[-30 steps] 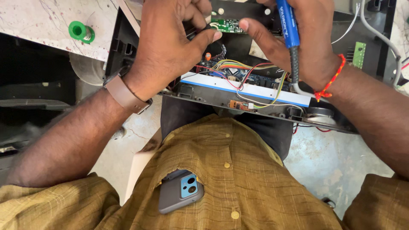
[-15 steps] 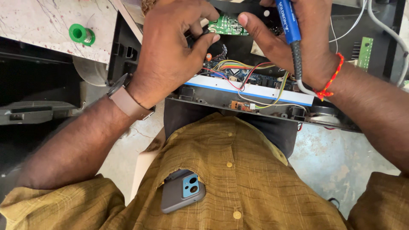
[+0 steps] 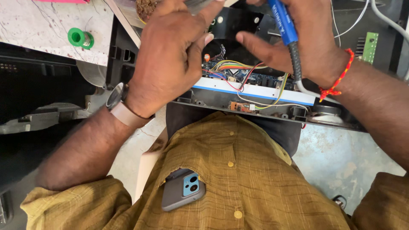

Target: The person solders components on a circuit board inside an open electronic device chassis resting on their lap, holding a soldering iron in one hand while positioning wires and board parts with the other, and occasionally repositioning the board and handling small components.

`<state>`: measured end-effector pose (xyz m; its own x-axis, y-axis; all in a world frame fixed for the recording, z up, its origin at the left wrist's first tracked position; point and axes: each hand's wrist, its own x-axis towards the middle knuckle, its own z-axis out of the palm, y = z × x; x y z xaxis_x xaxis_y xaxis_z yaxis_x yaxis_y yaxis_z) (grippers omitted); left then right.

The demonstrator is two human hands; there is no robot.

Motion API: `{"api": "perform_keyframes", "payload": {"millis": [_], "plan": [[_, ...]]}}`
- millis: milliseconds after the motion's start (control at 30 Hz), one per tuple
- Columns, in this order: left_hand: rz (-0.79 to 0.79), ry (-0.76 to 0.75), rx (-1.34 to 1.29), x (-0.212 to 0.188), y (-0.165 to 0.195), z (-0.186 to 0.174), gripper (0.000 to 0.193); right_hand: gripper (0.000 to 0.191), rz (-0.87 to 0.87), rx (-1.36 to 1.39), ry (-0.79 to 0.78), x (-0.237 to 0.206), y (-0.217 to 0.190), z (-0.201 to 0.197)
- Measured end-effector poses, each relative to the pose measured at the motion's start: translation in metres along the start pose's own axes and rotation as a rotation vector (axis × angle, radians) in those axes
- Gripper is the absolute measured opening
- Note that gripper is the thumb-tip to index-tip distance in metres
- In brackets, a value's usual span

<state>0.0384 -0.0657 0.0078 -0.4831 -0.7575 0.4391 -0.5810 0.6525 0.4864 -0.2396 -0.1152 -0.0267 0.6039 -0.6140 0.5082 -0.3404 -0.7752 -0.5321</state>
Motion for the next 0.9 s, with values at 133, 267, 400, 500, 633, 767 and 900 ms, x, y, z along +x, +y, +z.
{"api": "perform_keyframes", "payload": {"millis": [133, 267, 400, 500, 633, 767, 900], "plan": [[0.016, 0.024, 0.015, -0.001, -0.001, 0.002, 0.040, 0.050, -0.084, 0.032, -0.023, 0.007, -0.004, 0.003], [0.013, 0.033, -0.015, -0.001, 0.000, 0.000, 0.040, 0.049, -0.098, -0.031, -0.021, 0.010, -0.007, 0.006], [0.005, 0.019, -0.047, 0.002, 0.003, -0.002, 0.037, 0.041, -0.075, -0.012, -0.007, 0.008, -0.008, 0.011], [-0.074, 0.031, -0.093, 0.003, 0.005, -0.001, 0.032, 0.038, -0.079, 0.005, -0.005, 0.005, -0.006, 0.013], [-0.041, 0.020, -0.115, 0.004, 0.004, -0.001, 0.020, 0.035, -0.069, 0.030, -0.007, 0.001, -0.003, 0.016], [0.084, -0.035, -0.104, 0.003, 0.001, -0.004, 0.016, 0.028, -0.108, 0.034, 0.026, 0.000, 0.002, 0.020], [0.020, -0.099, -0.124, 0.002, -0.001, -0.003, 0.025, 0.028, -0.077, 0.024, 0.042, -0.001, 0.004, 0.024]]}}
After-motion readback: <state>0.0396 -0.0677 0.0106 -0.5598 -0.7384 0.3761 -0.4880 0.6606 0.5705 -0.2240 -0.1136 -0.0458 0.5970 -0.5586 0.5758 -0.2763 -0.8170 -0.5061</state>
